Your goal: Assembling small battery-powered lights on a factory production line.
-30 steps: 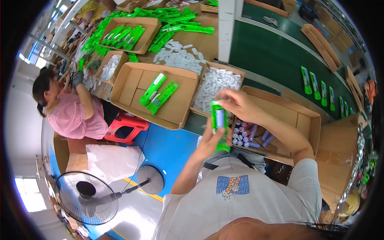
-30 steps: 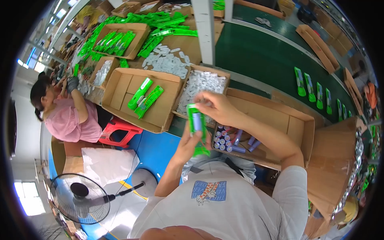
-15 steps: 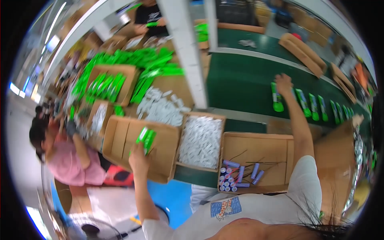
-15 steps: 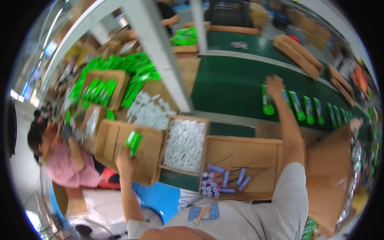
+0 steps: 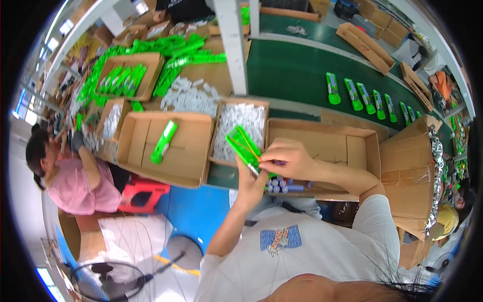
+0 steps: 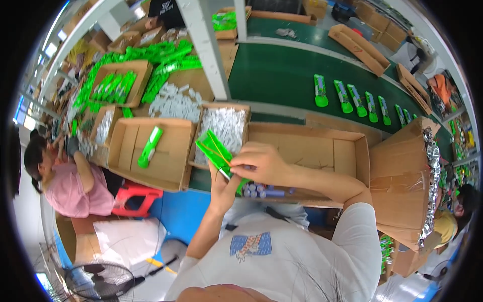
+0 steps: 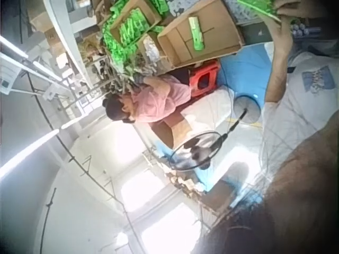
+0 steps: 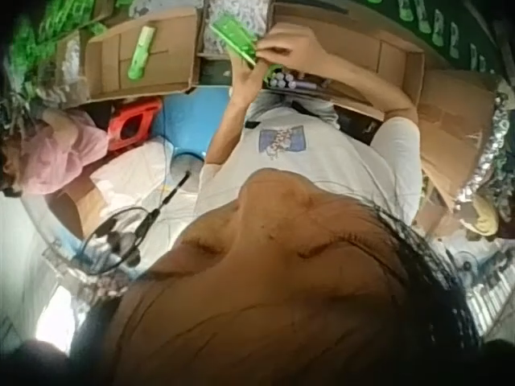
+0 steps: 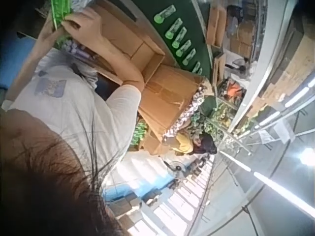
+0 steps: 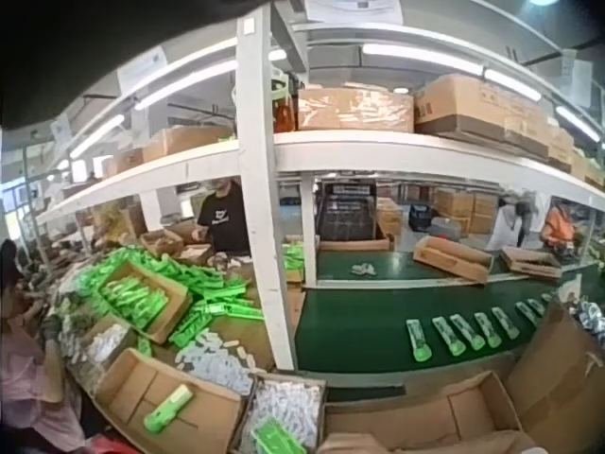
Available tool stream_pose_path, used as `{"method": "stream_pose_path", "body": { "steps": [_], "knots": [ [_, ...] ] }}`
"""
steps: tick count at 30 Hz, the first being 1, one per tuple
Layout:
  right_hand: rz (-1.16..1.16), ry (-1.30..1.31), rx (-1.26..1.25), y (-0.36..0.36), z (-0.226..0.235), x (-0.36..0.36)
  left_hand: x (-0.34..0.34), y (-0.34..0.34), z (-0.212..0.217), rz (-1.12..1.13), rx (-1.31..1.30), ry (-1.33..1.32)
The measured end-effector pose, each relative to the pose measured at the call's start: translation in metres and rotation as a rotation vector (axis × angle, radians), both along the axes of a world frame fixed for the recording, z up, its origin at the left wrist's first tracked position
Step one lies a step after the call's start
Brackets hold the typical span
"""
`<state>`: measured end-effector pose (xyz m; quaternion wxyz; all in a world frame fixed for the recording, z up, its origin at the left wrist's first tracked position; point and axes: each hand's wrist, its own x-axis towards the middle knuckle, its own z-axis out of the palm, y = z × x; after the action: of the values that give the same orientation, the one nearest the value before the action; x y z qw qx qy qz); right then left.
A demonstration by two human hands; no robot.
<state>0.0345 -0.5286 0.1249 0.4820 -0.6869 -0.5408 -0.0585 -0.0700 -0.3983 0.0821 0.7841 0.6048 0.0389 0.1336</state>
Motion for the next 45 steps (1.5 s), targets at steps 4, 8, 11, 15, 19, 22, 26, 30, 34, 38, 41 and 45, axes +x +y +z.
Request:
{"method": "stream_pose_path", "body": {
  "steps": [4,8,11,15,19,22,26,30,34,38,41,45],
  "knots": [
    [-0.001,0.668,-0.020,0.002,-0.013,-0.014,-0.005,-0.008,0.013,0.056,-0.384,-0.052],
    [0.086,0.892,-0.043,0.004,-0.021,-0.011,-0.014,-0.008,0.008,0.077,-0.517,-0.029],
    [0.057,0.923,-0.068,0.006,-0.019,-0.012,-0.016,-0.002,0.004,0.104,-0.490,-0.012],
    [0.033,0.376,-0.108,0.011,-0.011,-0.014,-0.016,-0.001,-0.008,0.105,-0.304,-0.006],
    [0.044,0.103,-0.081,0.011,-0.012,-0.013,-0.015,0.000,-0.005,0.100,-0.169,-0.005],
    [0.121,0.956,-0.188,0.005,-0.020,-0.006,-0.015,0.004,-0.003,0.087,-0.204,0.009],
    [-0.063,0.599,-0.003,0.009,-0.026,0.001,-0.016,0.002,0.009,0.079,-0.391,0.056],
    [0.017,0.287,-0.030,0.006,-0.009,-0.013,-0.015,0.001,-0.007,0.078,-0.311,0.031],
    [-0.020,0.223,-0.092,0.006,-0.011,-0.015,-0.011,-0.005,-0.005,0.087,-0.226,0.000],
    [-0.020,0.214,-0.060,0.005,-0.013,-0.018,-0.011,-0.007,-0.011,0.088,-0.076,-0.033],
    [0.024,-0.050,0.091,0.009,-0.020,-0.016,-0.013,-0.001,-0.015,0.042,0.159,-0.111],
    [0.137,0.658,-0.060,-0.004,-0.028,-0.001,-0.015,-0.005,0.004,0.209,-0.267,-0.046]
  ]
}}
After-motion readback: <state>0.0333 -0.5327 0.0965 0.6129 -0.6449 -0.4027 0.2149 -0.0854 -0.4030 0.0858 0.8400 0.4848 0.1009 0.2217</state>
